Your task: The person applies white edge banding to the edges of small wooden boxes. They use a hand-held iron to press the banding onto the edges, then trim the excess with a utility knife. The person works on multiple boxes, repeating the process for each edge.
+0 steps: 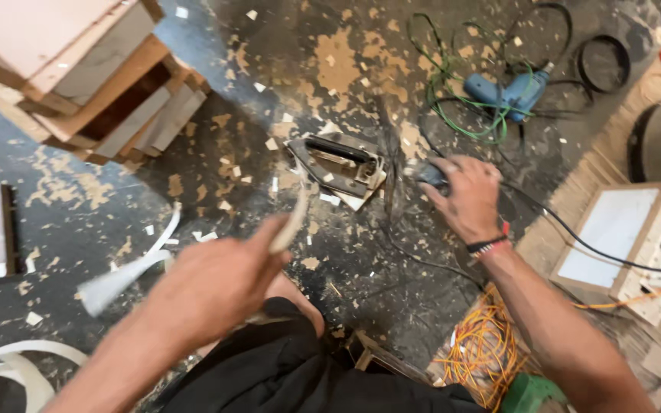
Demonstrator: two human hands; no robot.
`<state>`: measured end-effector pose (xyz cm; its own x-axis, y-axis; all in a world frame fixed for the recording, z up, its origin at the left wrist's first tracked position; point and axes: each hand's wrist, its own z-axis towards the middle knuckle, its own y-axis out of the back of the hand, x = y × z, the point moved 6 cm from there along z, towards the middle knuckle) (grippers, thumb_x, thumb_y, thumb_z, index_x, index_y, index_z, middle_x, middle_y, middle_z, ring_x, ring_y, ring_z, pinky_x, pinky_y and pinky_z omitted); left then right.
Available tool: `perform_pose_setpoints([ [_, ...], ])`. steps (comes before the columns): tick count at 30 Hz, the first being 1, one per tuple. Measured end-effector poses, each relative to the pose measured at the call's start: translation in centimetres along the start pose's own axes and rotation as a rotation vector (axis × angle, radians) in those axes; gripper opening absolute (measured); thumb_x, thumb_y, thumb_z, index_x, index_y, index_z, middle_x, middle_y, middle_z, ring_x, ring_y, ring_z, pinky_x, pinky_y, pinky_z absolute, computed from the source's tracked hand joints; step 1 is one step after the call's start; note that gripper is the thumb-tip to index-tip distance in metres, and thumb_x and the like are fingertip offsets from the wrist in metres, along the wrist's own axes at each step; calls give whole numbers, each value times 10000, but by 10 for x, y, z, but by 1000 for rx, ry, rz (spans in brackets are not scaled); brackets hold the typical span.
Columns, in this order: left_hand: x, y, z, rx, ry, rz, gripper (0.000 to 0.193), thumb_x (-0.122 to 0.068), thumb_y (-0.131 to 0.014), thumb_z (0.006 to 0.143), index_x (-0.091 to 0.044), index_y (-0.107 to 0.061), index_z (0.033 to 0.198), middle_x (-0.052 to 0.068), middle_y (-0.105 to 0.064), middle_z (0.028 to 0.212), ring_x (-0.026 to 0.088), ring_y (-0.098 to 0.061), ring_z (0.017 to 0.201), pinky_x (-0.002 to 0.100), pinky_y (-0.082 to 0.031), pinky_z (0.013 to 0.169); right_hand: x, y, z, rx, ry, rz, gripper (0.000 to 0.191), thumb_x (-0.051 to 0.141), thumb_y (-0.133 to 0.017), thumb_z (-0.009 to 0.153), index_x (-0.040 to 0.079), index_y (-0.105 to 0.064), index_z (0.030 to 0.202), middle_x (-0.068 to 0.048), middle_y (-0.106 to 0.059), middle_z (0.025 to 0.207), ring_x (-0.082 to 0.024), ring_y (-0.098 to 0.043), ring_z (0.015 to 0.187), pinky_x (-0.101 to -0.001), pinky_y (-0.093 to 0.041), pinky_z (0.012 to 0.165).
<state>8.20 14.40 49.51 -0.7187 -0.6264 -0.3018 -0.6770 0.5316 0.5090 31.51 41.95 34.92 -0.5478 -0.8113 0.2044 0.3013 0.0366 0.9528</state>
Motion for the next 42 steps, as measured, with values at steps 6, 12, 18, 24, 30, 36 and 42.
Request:
perform_pose_setpoints([
  [6, 3, 3, -29, -286, -244, -53, 537, -370, -473, 984, -212, -424, 1494, 170, -699, 735, 417, -678, 744, 541, -510, 697, 58, -21, 50, 168, 233, -160, 434, 381, -808, 791, 88, -717, 1098, -79, -674, 1170, -279, -607, 1158, -542, -373, 1042],
  [12, 26, 5, -41, -317, -140, -75, 543, -421, -485, 1011, -265, -410, 1527, 185, -680, 653, 408, -684, 719, 541, -513, 695, 62, -38, 55, 224, 186, -149, 372, 391, -804, 788, 111, -730, 1021, -67, -655, 988, -270, -627, 1077, -536, -393, 1002],
  [18, 30, 4, -43, -389, -221, -153, 513, -371, -475, 980, -246, -490, 1478, 185, -709, 705, 422, -685, 769, 556, -506, 717, 59, -57, 56, 276, 188, -169, 371, 408, -809, 789, 106, -727, 986, -76, -680, 1007, -286, -633, 1078, -547, -403, 923],
  [24, 49, 3, -43, -437, -234, -169, 494, -346, -502, 967, -270, -531, 1454, 176, -734, 849, 407, -682, 867, 555, -497, 775, 90, -58, 69, 416, 135, -279, 474, 456, -818, 778, 113, -711, 1087, -111, -674, 1137, -316, -621, 1133, -524, -426, 944],
  [30, 80, 6, -47, -489, -224, -171, 416, -311, -552, 927, -206, -605, 1326, 182, -731, 998, 410, -673, 951, 552, -503, 814, 211, 41, 81, 165, 358, 826, 577, 327, -768, 903, 76, -558, 1379, -164, -577, 1395, -355, -590, 1269, -456, -467, 1057],
  [36, 130, 22, -77, -596, -190, -182, 398, -305, -573, 857, -179, -692, 1215, 150, -752, 1059, 367, -709, 972, 472, -553, 850, 344, 79, 94, 670, 604, 718, 342, 268, -715, 914, 111, -717, 1218, -92, -773, 974, -224, -755, 896, -372, -566, 802],
  [42, 226, 37, -119, -573, 168, -254, 363, -350, -579, 906, -154, -714, 1180, 190, -783, 1002, 358, -759, 933, 461, -572, 842, 463, 85, 155, 747, 876, 482, 329, 341, -675, 921, 68, -751, 1087, -127, -758, 858, -271, -726, 770, -416, -549, 702],
])
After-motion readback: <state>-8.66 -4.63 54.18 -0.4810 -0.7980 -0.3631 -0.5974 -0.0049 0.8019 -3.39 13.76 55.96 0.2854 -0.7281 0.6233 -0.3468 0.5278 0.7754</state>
